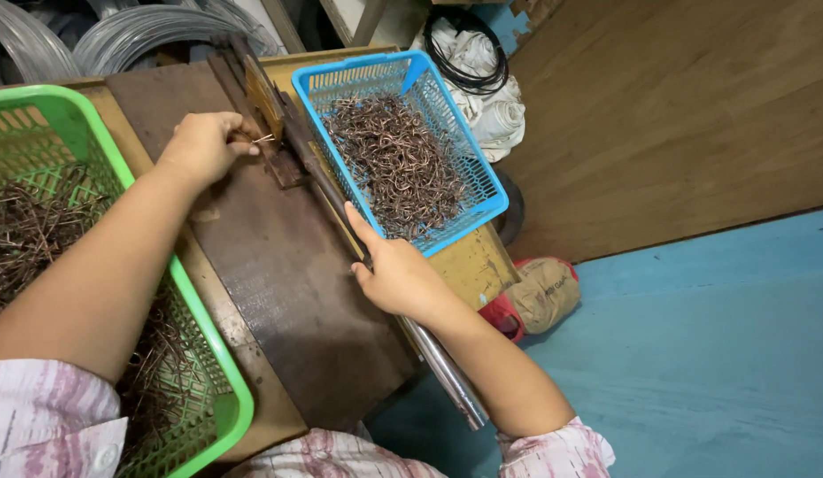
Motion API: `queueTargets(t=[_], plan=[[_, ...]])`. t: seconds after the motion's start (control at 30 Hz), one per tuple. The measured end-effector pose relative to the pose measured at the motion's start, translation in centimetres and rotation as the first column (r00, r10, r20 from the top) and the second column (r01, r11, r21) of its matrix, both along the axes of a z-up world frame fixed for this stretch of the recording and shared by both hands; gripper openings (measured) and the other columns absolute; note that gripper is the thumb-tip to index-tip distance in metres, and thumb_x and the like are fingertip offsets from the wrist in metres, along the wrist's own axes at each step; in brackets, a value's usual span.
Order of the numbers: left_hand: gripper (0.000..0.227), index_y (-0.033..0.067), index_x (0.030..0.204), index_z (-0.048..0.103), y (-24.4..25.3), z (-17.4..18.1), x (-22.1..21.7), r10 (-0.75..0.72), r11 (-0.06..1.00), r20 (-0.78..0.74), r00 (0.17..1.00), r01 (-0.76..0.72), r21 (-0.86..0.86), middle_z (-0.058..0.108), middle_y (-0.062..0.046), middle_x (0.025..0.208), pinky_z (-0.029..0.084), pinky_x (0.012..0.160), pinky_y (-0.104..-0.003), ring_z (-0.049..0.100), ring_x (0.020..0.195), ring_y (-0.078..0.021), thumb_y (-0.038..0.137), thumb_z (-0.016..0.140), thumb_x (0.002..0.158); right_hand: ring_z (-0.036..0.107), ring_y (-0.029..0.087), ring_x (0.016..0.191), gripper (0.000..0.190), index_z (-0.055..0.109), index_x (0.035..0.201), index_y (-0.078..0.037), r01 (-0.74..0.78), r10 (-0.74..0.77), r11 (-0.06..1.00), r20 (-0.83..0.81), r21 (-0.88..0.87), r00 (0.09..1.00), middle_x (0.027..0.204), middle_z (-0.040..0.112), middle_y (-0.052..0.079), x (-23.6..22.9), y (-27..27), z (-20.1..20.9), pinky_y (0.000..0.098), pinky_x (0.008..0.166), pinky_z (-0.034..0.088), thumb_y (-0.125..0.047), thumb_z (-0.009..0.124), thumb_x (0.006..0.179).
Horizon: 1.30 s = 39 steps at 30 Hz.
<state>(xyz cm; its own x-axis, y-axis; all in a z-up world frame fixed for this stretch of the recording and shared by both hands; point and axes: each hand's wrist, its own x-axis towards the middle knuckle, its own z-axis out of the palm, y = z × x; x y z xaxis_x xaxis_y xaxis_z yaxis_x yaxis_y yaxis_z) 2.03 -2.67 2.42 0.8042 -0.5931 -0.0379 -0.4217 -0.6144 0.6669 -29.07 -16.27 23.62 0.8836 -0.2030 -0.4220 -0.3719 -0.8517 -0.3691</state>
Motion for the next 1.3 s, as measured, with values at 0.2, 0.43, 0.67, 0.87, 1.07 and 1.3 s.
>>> queueTargets(t=[0.2, 0.43, 0.67, 0.87, 1.07, 1.3], plan=[[0.024, 0.0379, 0.119, 0.080, -1.6, -3.7, 1.9, 0.015, 0.997, -0.030, 0.999, -0.017, -0.070, 0.082, 0.010, 0.105, 0.055, 0.103, -0.045, 0.074, 0.116, -0.0173, 0.032, 0.086, 0.096, 0.068, 0.059, 0.120, 0.085, 0.023, 0.175, -0.024, 0.007, -0.007, 1.000, -0.004, -0.005, 1.000, 0.124, 0.073, 0.037, 0.0, 0.1, 0.2, 0.0663, 0.102, 0.055, -0.019, 0.063, 0.100], [0.025, 0.0270, 0.120, 0.081, -1.9, -3.0, 1.3, 0.005, 0.984, -0.101, 0.995, -0.023, -0.178, 0.083, 0.003, 0.104, 0.057, 0.099, -0.043, 0.076, 0.110, -0.0189, 0.025, 0.086, 0.096, 0.066, 0.060, 0.122, 0.086, 0.019, 0.176, -0.026, -0.004, 0.003, 0.999, -0.033, -0.040, 0.999, 0.120, 0.074, 0.039, -0.2, 0.4, -0.4, 0.0645, 0.108, 0.053, -0.020, 0.063, 0.102], [0.024, 0.0264, 0.119, 0.083, -1.5, -1.8, 0.6, 0.018, 0.977, -0.105, 0.994, -0.040, -0.211, 0.082, 0.003, 0.094, 0.059, 0.087, -0.034, 0.078, 0.092, -0.0127, 0.019, 0.085, 0.096, 0.067, 0.059, 0.120, 0.083, 0.022, 0.175, -0.029, 0.064, -0.064, 0.998, -0.026, 0.011, 0.998, 0.119, 0.074, 0.039, -0.4, 0.7, -1.2, 0.0660, 0.104, 0.055, -0.019, 0.059, 0.101], [0.025, 0.0225, 0.121, 0.083, -1.4, -1.9, 0.9, 0.000, 0.975, -0.117, 0.993, -0.026, -0.222, 0.083, -0.001, 0.096, 0.059, 0.085, -0.034, 0.078, 0.090, -0.0141, 0.018, 0.085, 0.096, 0.066, 0.060, 0.121, 0.084, 0.020, 0.175, -0.031, 0.080, -0.079, 0.996, -0.029, 0.029, 0.996, 0.120, 0.073, 0.040, -0.4, 0.9, -1.6, 0.0667, 0.105, 0.054, -0.019, 0.057, 0.102], [0.024, 0.0265, 0.119, 0.083, -1.5, -2.4, 1.1, 0.010, 0.977, -0.124, 0.992, -0.037, -0.211, 0.082, 0.002, 0.094, 0.059, 0.085, -0.033, 0.078, 0.090, -0.0137, 0.021, 0.086, 0.096, 0.067, 0.059, 0.121, 0.084, 0.019, 0.175, -0.032, 0.083, -0.082, 0.996, -0.032, 0.022, 0.996, 0.120, 0.074, 0.038, -0.3, 0.5, -2.3, 0.0659, 0.105, 0.054, -0.019, 0.056, 0.102], [0.025, 0.0259, 0.120, 0.083, -1.8, -2.7, 1.5, 0.010, 0.984, -0.094, 0.996, -0.026, -0.177, 0.083, 0.002, 0.096, 0.060, 0.089, -0.037, 0.078, 0.096, -0.0174, 0.024, 0.087, 0.096, 0.066, 0.059, 0.122, 0.083, 0.018, 0.175, -0.033, 0.087, -0.086, 0.996, -0.039, 0.032, 0.996, 0.122, 0.074, 0.038, -0.3, 0.4, -2.7, 0.0661, 0.107, 0.053, -0.020, 0.055, 0.102]])
